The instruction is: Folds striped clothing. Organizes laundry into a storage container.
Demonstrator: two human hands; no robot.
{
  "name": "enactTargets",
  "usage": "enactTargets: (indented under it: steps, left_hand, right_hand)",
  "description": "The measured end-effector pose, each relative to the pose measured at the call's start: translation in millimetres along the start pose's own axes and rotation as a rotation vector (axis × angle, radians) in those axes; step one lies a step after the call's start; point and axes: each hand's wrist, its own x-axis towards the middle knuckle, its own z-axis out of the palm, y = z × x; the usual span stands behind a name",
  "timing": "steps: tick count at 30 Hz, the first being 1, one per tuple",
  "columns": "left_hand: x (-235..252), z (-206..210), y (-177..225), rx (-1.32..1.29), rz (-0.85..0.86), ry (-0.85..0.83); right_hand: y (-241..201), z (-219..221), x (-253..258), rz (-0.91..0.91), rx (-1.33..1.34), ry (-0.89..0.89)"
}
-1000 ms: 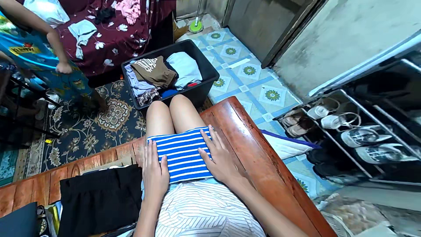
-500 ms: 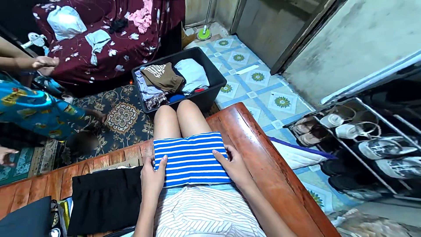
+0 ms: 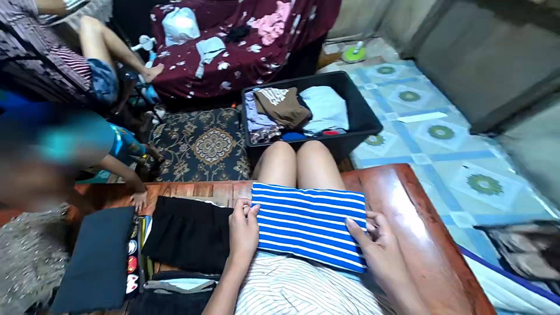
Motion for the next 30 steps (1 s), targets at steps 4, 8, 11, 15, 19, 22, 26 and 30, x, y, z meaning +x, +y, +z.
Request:
enactTargets:
  steps: [4, 8, 11, 15, 19, 22, 26, 30]
  left_hand:
    - [-2, -17, -2, -0.199, -0.127, 0.032]
    - [-1, -46, -8, -0.603, -0.451, -0.236]
    - [-2, -55, -9, -0.772, -0.596, -0.413]
    - [-7, -60, 0, -0.811, -0.525, -0.258]
    - [-12, -112, 18, -0.704, -0.401, -0.049]
    - [-29, -173, 25, -0.656, -0.330, 0.220]
    - [-63, -250, 40, -0.607, -0.198, 0.675]
    - [-86, -293, 24, -0.522, -0.163, 1.079]
  right_hand:
    - [-15, 11, 5, -0.027, 0.045, -0.077]
    - [-28, 25, 9, -0.030, 0.056, -0.179]
    - [-36, 26, 17, 0.015, 0.045, -0.249]
    - [-51, 34, 34, 0.035, 0.089, -0.381]
    - [-85, 88, 58, -0.119, 0.164, -0.532]
    - [-152, 152, 52, -0.208, 0.233, -0.749]
    - [-232, 258, 26, -0.299, 0.297, -1.080]
    - [-268, 384, -14, -0.411, 0.302, -1.290]
